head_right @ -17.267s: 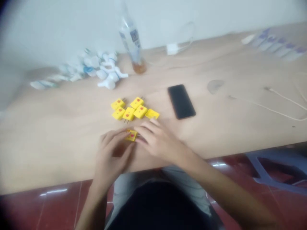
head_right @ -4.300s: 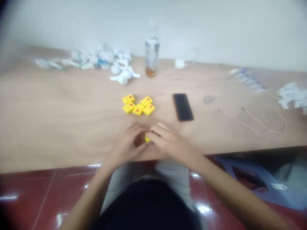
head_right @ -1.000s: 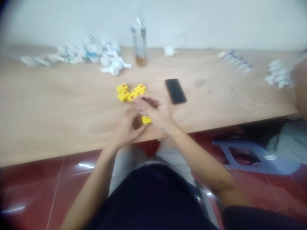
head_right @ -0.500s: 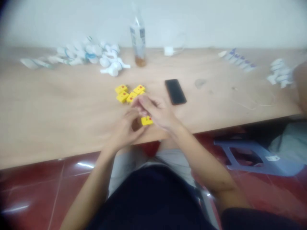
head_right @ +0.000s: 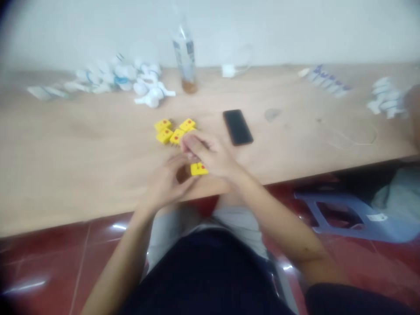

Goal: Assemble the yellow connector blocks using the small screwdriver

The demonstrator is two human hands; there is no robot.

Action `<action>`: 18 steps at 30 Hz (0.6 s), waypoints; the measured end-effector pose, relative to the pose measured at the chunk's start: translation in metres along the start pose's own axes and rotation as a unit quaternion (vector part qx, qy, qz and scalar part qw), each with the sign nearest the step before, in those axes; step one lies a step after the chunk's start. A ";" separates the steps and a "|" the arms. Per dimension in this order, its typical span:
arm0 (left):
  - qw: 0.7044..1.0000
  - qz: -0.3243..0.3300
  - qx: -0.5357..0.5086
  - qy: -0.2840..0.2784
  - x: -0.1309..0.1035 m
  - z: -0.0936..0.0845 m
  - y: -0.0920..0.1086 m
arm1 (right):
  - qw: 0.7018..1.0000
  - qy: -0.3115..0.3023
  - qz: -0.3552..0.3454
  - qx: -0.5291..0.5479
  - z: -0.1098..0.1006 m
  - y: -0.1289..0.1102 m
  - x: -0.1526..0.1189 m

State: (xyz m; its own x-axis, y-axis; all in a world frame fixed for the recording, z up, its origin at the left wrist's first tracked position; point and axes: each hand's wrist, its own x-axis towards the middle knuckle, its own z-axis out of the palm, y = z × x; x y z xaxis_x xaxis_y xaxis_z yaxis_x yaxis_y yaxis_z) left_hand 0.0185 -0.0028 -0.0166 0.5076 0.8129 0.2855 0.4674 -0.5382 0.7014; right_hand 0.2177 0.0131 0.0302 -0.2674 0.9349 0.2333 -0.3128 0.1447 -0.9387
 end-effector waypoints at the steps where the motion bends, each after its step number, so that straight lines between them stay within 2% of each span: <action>1: 1.000 -0.004 -0.001 0.006 0.000 0.001 0.000 | 0.998 0.052 -0.032 -0.023 0.004 0.004 -0.006; 3: 1.000 -0.008 0.000 0.012 -0.001 0.002 -0.001 | 0.985 0.144 -0.070 -0.065 0.013 0.008 -0.018; 4: 1.000 -0.009 -0.001 0.010 -0.001 0.002 -0.001 | 0.979 0.166 -0.084 -0.087 0.015 0.006 -0.024; 5: 1.000 -0.008 -0.002 0.006 -0.001 0.002 0.000 | 0.974 0.161 -0.097 -0.125 0.015 0.002 -0.027; 7: 1.000 -0.005 -0.003 -0.004 -0.001 0.000 0.000 | 0.962 0.100 -0.114 -0.229 0.007 -0.014 -0.026; 10: 1.000 0.002 0.001 -0.006 -0.001 -0.001 0.001 | 0.925 -0.077 -0.091 -0.361 -0.015 -0.049 -0.011; 12: 1.000 0.008 0.004 -0.004 -0.001 -0.001 0.002 | 0.870 -0.168 -0.087 -0.455 -0.029 -0.073 0.004; 13: 1.000 0.011 0.004 -0.003 -0.001 -0.001 0.002 | 0.832 -0.220 -0.094 -0.500 -0.033 -0.084 0.011; 16: 1.000 0.007 0.005 -0.003 0.000 -0.001 0.002 | 0.679 -0.385 -0.104 -0.617 -0.039 -0.105 0.031; 18: 1.000 0.003 0.006 -0.003 0.000 0.000 0.001 | 0.593 -0.454 -0.118 -0.655 -0.038 -0.108 0.040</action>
State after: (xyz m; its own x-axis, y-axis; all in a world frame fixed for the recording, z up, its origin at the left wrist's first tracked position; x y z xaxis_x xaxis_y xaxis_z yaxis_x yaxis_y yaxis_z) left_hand 0.0192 -0.0036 -0.0157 0.5143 0.8086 0.2859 0.4727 -0.5454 0.6921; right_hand 0.2752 0.0472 0.1319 -0.9232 0.3652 -0.1200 0.3777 0.9197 -0.1067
